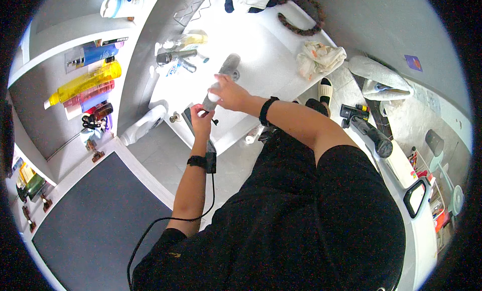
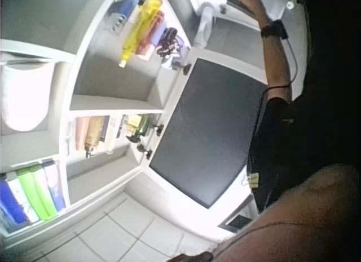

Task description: The person rinses the water tanks and filter components of a vacuum cleaner under a faucet and then attaches the parts back to the vacuum body.

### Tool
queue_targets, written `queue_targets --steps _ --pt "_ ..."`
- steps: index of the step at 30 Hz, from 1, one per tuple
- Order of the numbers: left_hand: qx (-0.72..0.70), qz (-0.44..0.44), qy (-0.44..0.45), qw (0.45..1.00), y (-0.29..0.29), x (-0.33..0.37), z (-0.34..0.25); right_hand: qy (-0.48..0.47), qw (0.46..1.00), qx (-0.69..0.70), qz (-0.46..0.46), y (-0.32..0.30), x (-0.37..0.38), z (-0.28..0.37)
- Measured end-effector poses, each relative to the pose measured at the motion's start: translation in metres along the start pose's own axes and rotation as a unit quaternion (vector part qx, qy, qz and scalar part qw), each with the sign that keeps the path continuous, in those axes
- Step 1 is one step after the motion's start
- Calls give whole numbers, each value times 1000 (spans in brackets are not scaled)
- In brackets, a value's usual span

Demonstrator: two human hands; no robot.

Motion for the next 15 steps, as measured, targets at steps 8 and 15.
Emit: queue_targets --steps 8,15 --pt "78 32 37 996 13 -2 -34 240 967 -61 -55 -43 10 -114" --pt "209 58 155 964 5 -9 -50 17 999 -18 46 -12 10 -15"
Point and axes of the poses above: each hand's wrist, its own x-axis towards the middle knuckle, its own y-axis out of the palm, z = x × y, the point moved 5 cm from there along x, towards the middle knuckle, and after that the axes turned 1 degree about x, right-handed, at the moved point
